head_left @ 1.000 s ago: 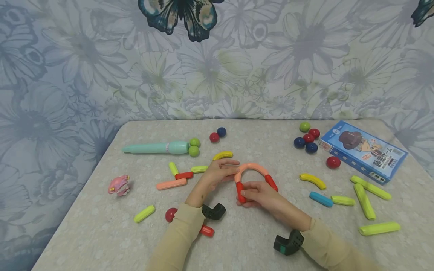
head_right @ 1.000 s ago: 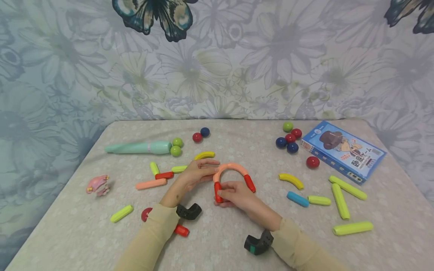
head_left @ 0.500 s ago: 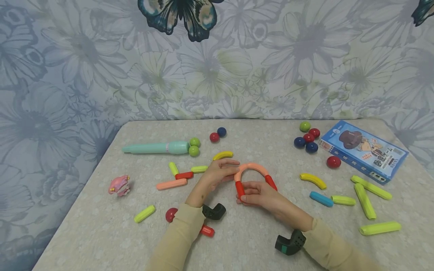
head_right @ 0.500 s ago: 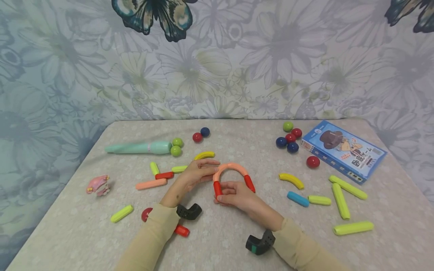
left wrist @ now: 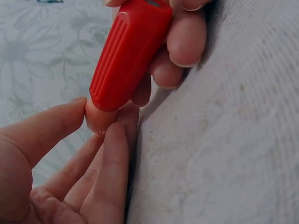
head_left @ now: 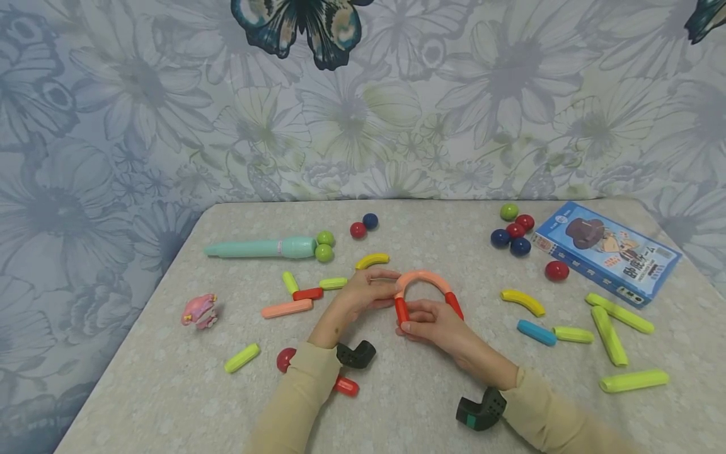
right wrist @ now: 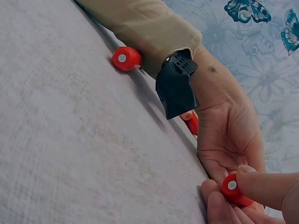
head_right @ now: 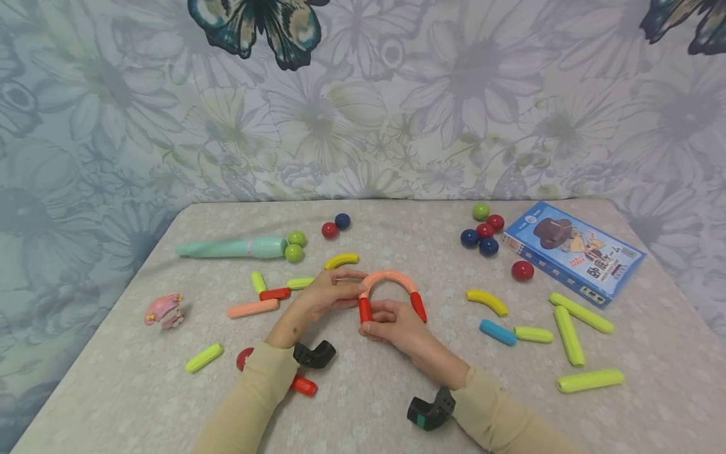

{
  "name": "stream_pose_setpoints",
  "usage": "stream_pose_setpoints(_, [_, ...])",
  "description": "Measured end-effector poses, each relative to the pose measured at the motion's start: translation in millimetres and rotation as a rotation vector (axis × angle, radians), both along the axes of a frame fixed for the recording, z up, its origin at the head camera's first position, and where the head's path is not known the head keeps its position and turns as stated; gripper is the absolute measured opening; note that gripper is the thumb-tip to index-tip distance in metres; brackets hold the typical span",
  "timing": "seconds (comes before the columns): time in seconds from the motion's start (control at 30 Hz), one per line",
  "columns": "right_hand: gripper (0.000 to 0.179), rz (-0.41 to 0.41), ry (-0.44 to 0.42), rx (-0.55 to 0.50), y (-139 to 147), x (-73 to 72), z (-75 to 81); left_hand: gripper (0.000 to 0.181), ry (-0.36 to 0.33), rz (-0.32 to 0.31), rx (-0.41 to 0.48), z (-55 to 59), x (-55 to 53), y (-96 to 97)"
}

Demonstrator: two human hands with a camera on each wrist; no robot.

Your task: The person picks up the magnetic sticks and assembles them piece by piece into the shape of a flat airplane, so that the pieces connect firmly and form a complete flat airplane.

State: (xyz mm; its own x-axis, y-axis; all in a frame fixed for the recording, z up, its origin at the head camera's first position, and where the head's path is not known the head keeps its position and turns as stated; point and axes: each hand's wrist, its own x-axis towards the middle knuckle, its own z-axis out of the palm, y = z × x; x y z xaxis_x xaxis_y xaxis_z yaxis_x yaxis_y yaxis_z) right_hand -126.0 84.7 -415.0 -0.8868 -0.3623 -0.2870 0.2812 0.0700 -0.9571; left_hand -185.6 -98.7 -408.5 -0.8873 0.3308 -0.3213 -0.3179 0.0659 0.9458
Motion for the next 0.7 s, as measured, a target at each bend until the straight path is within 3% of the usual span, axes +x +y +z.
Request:
stream_pose_setpoints(0.37, [0.039, -0.068, 0.009, 0.026, -1.8, -1.0, -1.4, 0.041, -0.018, -0.022, -0.038, 1.9, 0.1, -0.6])
stream_pose_setpoints(0.53, [0.042, -0.030, 0.026, 0.015, 6.5, 2.2, 0.1, 0.041, -0.021, -0.013, -0.046, 1.6, -0.4, 0.6])
stream_pose_setpoints(0.7, [0.043, 0.012, 0.092, 0.120, 32.4, 13.4, 7.4, 0.040, -0.037, 0.013, -0.057, 2.3, -0.3, 2.1])
